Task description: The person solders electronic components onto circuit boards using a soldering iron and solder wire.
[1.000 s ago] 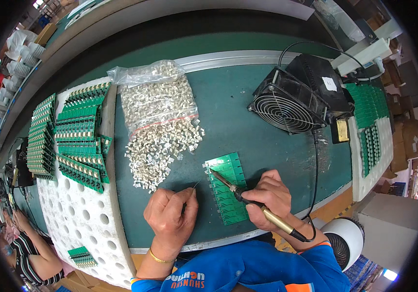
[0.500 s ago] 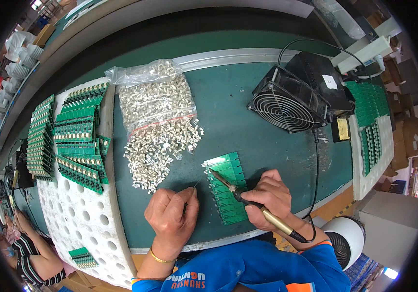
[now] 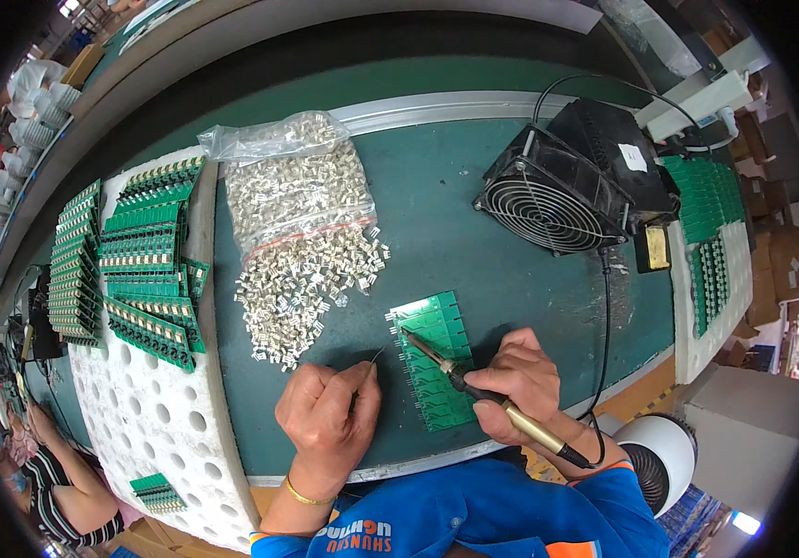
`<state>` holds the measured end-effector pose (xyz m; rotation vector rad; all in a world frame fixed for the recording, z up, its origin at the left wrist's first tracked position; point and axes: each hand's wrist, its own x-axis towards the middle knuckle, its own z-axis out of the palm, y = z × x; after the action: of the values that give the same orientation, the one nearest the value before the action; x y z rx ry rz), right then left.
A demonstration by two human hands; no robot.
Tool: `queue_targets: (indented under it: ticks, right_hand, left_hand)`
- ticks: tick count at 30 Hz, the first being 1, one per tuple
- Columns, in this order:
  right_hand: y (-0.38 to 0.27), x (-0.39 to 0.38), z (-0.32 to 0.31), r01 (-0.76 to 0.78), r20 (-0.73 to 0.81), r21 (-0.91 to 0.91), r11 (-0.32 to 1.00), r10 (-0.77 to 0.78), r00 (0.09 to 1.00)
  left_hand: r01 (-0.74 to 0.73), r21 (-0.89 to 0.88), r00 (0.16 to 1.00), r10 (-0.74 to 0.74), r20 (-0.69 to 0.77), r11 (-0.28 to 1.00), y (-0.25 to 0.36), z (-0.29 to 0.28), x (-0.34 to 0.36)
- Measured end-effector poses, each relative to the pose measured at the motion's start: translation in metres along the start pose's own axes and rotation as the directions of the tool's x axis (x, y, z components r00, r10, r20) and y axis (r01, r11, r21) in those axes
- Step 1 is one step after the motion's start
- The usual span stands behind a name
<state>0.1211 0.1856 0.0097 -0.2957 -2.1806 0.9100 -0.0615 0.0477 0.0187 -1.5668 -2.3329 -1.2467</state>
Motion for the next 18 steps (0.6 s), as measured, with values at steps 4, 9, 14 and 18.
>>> queue_targets:
  ticks: [4,9,14,18]
  right_hand:
    - [0.0002,-0.0017,0.0005,-0.005,0.000,0.019,1.000,0.005,1.000]
    - [0.0004,-0.0025,-0.0016,-0.002,0.008,0.034,0.999,0.002,1.000]
    - [-0.0003,-0.0021,-0.0015,-0.002,-0.018,0.016,1.000,0.003,1.000]
    - [-0.0003,-0.0010,0.0007,-0.004,-0.019,0.010,1.000,0.004,1.000]
  left_hand:
    - [0.011,-0.015,1.000,-0.011,0.015,1.000,-0.0007,-0.0003,-0.0009]
    - [0.027,-0.011,0.999,-0.026,0.027,1.000,0.0008,-0.0021,-0.0020]
    - [0.061,0.010,0.997,-0.061,0.041,0.998,0.0023,-0.0036,-0.0016]
    - [0.061,0.010,0.997,-0.061,0.039,0.998,0.0018,-0.0041,-0.0014]
